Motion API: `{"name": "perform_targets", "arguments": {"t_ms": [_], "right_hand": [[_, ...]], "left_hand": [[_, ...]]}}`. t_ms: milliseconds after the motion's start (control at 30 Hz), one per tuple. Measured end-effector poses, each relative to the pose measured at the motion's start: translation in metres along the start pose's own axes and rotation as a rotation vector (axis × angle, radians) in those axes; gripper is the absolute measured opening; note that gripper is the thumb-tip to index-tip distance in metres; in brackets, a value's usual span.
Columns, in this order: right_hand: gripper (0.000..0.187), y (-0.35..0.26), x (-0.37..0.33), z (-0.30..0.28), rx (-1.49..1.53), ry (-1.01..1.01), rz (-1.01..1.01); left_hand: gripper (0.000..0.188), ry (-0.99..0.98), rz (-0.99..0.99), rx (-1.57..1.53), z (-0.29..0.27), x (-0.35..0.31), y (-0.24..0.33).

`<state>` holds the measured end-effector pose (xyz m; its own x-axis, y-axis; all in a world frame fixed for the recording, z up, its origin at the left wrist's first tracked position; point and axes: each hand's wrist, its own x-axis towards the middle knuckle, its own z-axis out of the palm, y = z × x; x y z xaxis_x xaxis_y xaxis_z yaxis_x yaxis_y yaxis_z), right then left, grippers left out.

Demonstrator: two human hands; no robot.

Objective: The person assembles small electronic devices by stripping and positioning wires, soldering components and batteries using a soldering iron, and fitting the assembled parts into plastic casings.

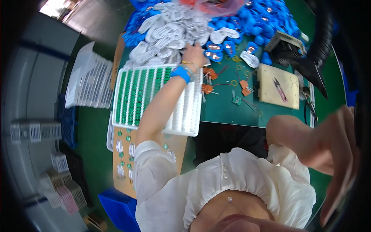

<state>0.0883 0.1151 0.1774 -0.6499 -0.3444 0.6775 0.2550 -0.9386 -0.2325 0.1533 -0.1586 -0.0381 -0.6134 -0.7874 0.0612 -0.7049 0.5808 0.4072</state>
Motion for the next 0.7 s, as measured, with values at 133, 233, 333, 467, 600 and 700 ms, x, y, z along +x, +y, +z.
{"name": "perform_targets", "arguments": {"t_ms": [133, 233, 333, 467, 600, 700], "right_hand": [[0.036, 0.038, -0.007, -0.028, -0.132, -0.339, 0.254], [0.012, 0.109, -0.028, -0.088, -0.99, -0.606, 0.601], [0.006, 0.159, -0.032, -0.157, -1.303, -1.003, 0.298], [0.021, 0.2, -0.036, -0.187, -1.517, -1.57, 0.004], [0.02, 0.221, -0.035, -0.193, -1.461, -1.624, -0.191], [0.02, 0.199, -0.012, -0.188, -1.384, -1.255, -0.051]], "left_hand": [[0.046, 0.21, 0.164, -0.266, 0.013, -0.008, 0.011], [0.027, 0.331, 0.254, -0.323, -0.038, -0.06, -0.032], [0.01, 0.315, 0.206, -0.446, -0.085, -0.117, -0.059], [0.009, 0.138, 0.047, -0.214, -0.118, -0.166, -0.09], [0.011, -0.003, 0.09, -0.102, -0.107, -0.18, -0.096], [0.011, 0.0, 0.201, -0.061, -0.093, -0.169, -0.088]]}}
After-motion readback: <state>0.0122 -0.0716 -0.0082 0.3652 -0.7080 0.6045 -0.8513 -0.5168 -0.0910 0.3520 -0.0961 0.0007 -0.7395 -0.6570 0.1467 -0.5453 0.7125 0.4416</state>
